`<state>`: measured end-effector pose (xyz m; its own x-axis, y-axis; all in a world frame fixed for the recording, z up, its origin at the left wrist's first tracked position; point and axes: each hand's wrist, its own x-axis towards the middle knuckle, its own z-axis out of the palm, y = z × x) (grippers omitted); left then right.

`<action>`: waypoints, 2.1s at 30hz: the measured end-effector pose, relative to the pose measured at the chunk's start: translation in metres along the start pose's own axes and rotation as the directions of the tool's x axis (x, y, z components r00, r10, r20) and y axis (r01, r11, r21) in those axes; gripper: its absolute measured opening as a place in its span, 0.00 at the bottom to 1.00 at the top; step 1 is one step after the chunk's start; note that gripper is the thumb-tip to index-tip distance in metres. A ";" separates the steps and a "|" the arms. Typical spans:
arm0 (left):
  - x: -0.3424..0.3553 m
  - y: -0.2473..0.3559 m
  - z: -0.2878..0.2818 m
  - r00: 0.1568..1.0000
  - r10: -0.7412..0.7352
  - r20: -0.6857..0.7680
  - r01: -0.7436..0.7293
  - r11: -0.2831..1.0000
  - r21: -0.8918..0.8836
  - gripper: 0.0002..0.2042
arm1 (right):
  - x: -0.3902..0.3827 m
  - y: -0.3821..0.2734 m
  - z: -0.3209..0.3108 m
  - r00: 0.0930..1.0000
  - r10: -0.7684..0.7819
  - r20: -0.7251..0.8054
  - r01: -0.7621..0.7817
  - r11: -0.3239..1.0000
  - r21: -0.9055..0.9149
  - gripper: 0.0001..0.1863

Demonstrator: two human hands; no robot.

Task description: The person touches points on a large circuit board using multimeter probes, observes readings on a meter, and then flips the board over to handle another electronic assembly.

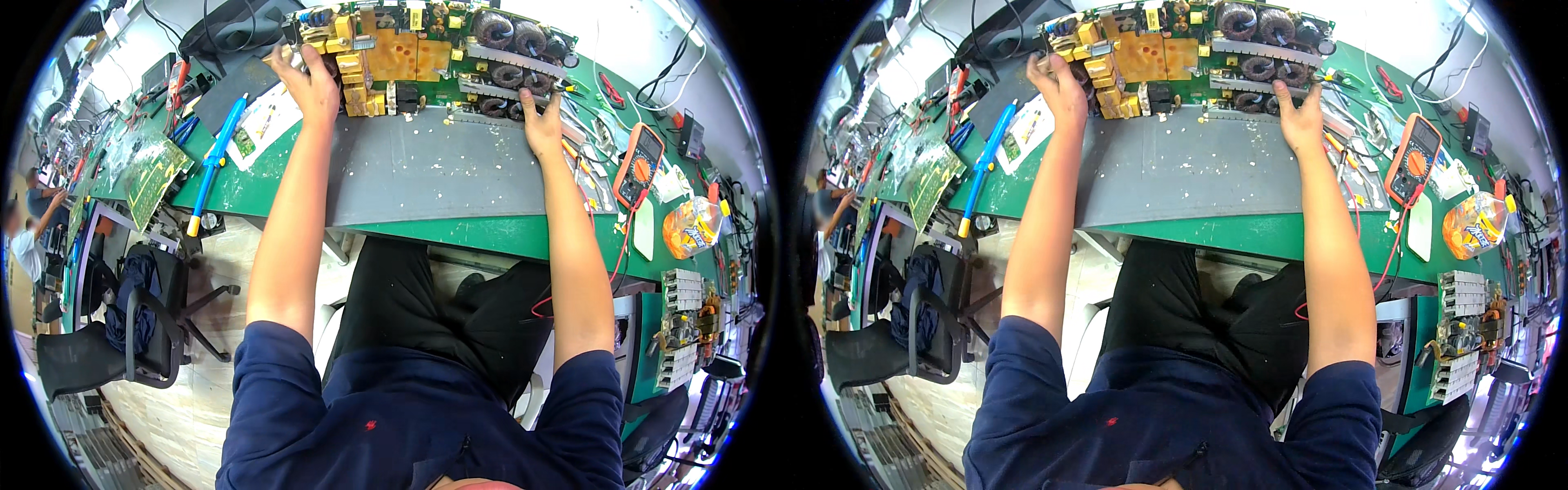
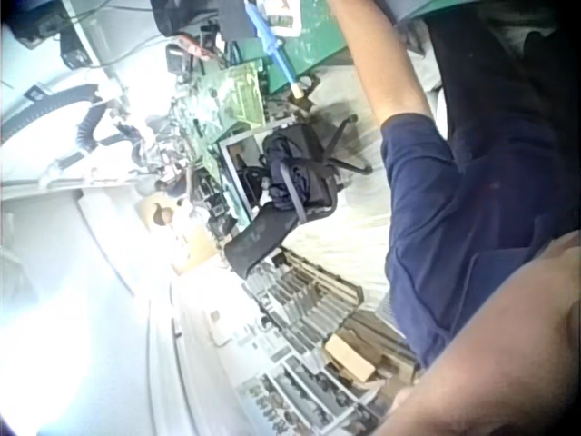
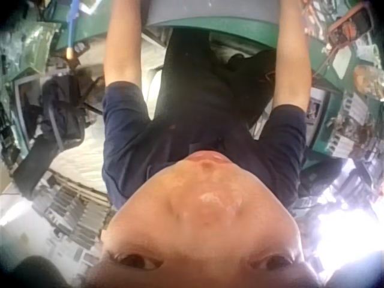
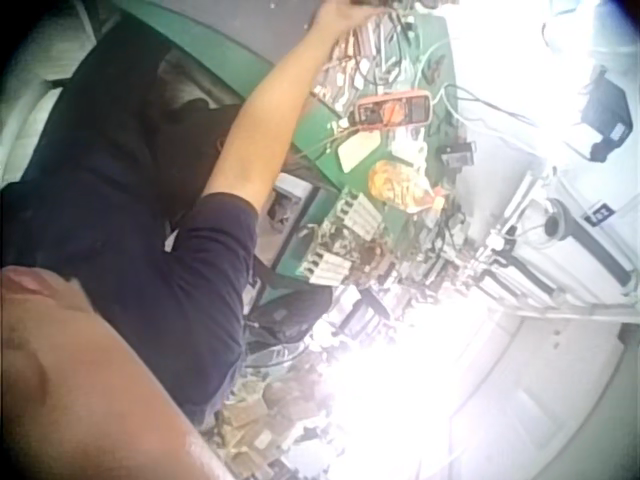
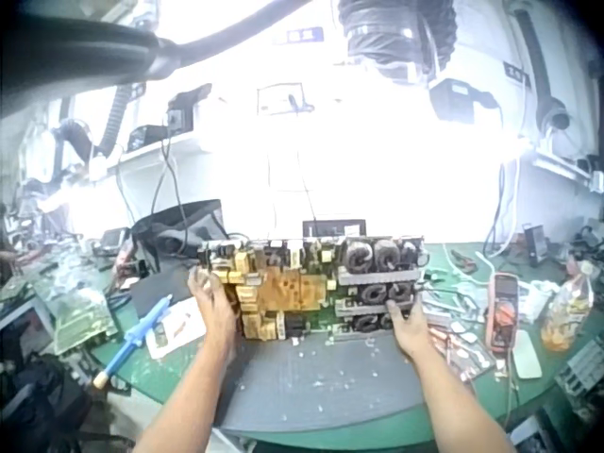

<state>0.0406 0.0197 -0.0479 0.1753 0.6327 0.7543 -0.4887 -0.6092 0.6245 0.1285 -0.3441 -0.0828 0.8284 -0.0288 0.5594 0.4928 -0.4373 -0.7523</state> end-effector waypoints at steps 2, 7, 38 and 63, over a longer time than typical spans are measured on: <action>-0.008 -0.009 -0.007 0.985 -0.158 0.065 0.162 0.984 -0.068 0.37 | 0.000 0.001 0.001 1.000 0.012 -0.007 -0.012 1.000 -0.017 0.59; -0.017 -0.033 -0.003 0.895 -0.304 0.327 0.390 0.889 -0.240 0.35 | 0.018 0.030 0.002 0.989 -0.061 -0.136 0.046 0.992 -0.114 0.55; -0.017 -0.024 -0.015 0.989 -0.149 -0.017 0.150 0.978 0.148 0.39 | -0.004 -0.013 -0.003 0.977 -0.121 -0.177 0.123 0.992 0.005 0.44; -0.015 -0.039 -0.017 0.962 -0.268 0.045 0.261 0.958 0.117 0.36 | 0.003 -0.021 -0.013 0.969 0.234 0.085 -0.244 0.826 0.508 0.51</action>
<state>0.0427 0.0417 -0.0868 0.3381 0.7505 0.5679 -0.3223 -0.4745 0.8191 0.1176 -0.3469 -0.0608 0.9401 -0.0536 0.3366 0.3405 0.1021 -0.9347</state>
